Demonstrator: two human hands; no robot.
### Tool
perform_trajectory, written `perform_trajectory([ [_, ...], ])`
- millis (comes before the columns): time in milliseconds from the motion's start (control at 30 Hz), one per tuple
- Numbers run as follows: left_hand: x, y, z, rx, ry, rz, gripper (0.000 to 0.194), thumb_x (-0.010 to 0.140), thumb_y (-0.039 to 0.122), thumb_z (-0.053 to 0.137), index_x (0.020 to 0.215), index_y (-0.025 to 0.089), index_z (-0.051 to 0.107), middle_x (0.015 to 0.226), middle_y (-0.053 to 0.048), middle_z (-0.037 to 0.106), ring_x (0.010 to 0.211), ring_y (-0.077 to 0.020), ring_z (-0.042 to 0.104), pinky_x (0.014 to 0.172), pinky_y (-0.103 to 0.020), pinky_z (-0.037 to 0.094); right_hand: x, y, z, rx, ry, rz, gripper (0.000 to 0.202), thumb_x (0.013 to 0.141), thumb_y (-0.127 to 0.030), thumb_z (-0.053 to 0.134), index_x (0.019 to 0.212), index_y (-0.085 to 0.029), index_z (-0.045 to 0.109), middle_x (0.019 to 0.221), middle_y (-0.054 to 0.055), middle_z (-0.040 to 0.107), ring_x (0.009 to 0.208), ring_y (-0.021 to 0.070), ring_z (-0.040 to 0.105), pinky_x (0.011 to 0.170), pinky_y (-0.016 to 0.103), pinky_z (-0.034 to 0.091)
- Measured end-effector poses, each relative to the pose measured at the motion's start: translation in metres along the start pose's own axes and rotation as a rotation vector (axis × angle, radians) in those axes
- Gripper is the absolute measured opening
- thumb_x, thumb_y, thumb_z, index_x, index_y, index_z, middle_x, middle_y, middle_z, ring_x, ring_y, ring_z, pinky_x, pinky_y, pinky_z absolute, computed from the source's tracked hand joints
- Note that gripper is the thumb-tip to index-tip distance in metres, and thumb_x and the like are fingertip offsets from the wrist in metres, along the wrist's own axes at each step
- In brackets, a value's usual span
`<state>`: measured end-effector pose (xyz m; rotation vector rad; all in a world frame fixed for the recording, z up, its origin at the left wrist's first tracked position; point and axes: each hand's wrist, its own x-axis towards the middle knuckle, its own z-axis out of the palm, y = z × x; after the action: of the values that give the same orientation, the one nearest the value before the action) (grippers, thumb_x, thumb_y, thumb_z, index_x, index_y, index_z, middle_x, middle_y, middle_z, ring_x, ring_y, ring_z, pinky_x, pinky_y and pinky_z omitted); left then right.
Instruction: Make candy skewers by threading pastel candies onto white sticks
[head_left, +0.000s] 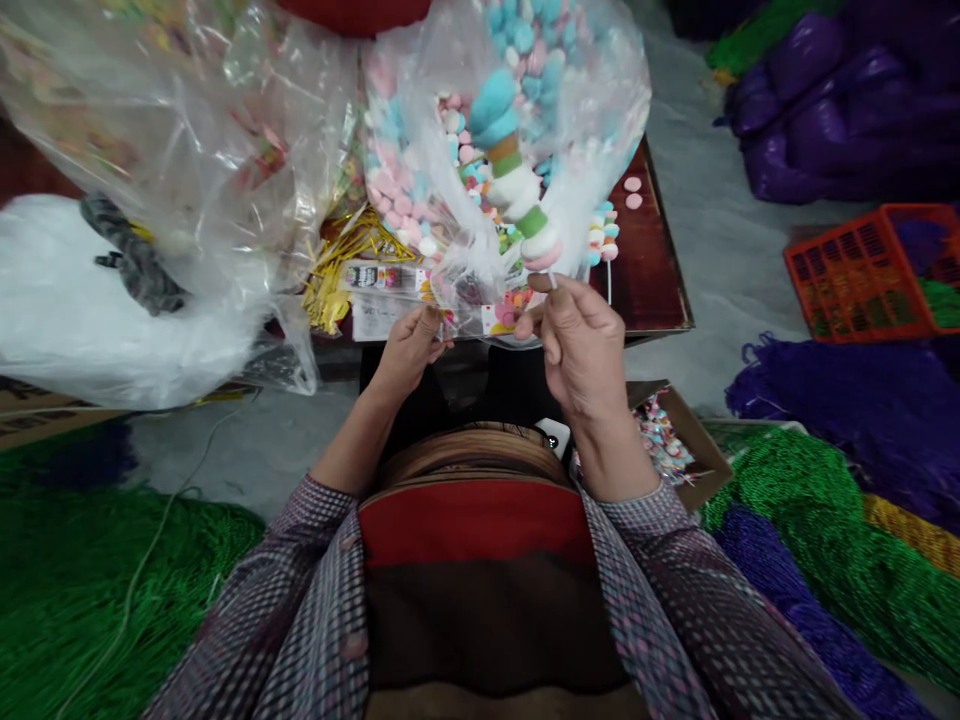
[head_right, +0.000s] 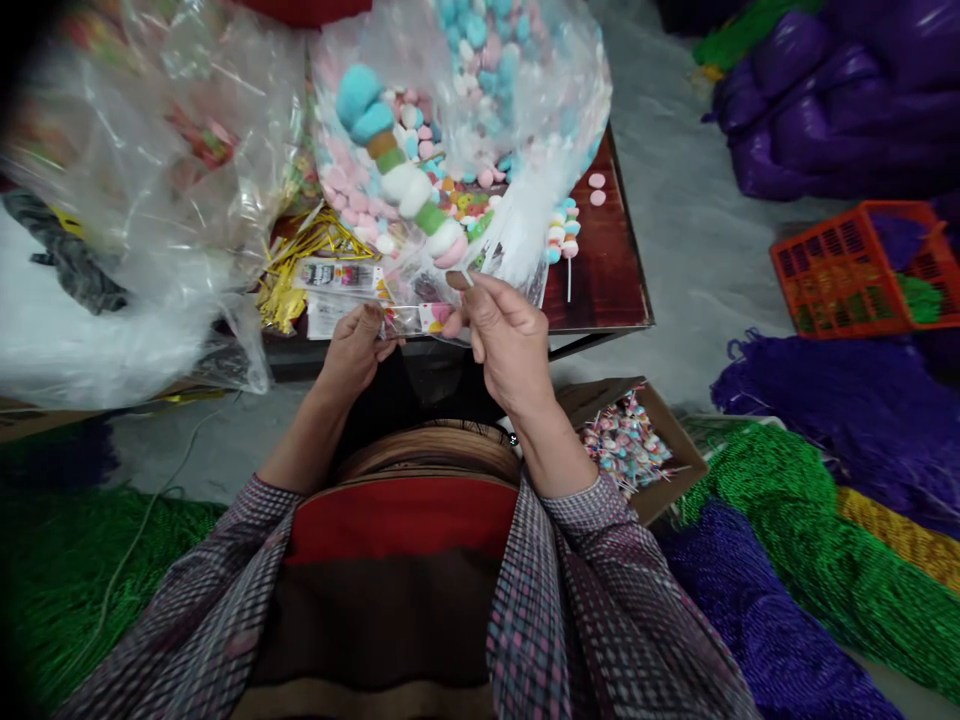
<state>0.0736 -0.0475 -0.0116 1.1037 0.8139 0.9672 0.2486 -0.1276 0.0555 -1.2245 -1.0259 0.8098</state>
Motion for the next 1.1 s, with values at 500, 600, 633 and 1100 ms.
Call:
perform_trajectory([
  [500,0.002,0.016,-0.006,-0.305,-0.003,-0.089,0.06,0.088,0.065,0.065,0.054,0.022,0.04,0.04,0.012,0.015,0.034,-0.004,0.018,0.053,-0.026,0.05,-0.005,-0.011,-0.036,0.205,0.005,0.015,0.021,0.086,-0.056,0.072,0.092,-0.036,0.075,0.039,-0.01,0.028,0.055,0.0171,0.061,0.085,0.043,0.062],
  [600,0.001,0.019,-0.006,-0.355,-0.035,-0.124,0.062,0.094,0.06,0.059,0.052,0.022,0.036,0.04,0.011,0.013,0.033,-0.0041,0.017,0.053,-0.025,0.05,-0.018,-0.011,-0.044,0.134,0.0,0.036,0.019,0.085,-0.05,0.077,0.089,-0.032,0.078,0.042,-0.009,0.046,0.046,0.0128,0.055,0.062,0.034,0.059],
  [633,0.001,0.019,-0.006,-0.366,-0.05,-0.12,0.062,0.094,0.059,0.06,0.051,0.022,0.036,0.04,0.012,0.013,0.032,-0.004,0.017,0.052,-0.025,0.049,-0.023,-0.009,-0.047,0.088,-0.004,0.052,0.02,0.085,-0.049,0.076,0.09,-0.031,0.079,0.048,-0.007,0.055,0.043,0.0105,0.05,0.052,0.029,0.053],
  [1100,-0.003,0.018,-0.005,-0.33,-0.069,-0.086,0.059,0.086,0.064,0.068,0.056,0.021,0.042,0.04,0.014,0.016,0.032,-0.0029,0.02,0.054,-0.025,0.051,-0.033,0.001,-0.084,-0.425,-0.095,-0.082,0.014,0.089,-0.037,0.071,0.098,-0.035,0.082,0.068,-0.005,0.075,0.082,0.0191,0.074,0.113,0.053,0.05],
])
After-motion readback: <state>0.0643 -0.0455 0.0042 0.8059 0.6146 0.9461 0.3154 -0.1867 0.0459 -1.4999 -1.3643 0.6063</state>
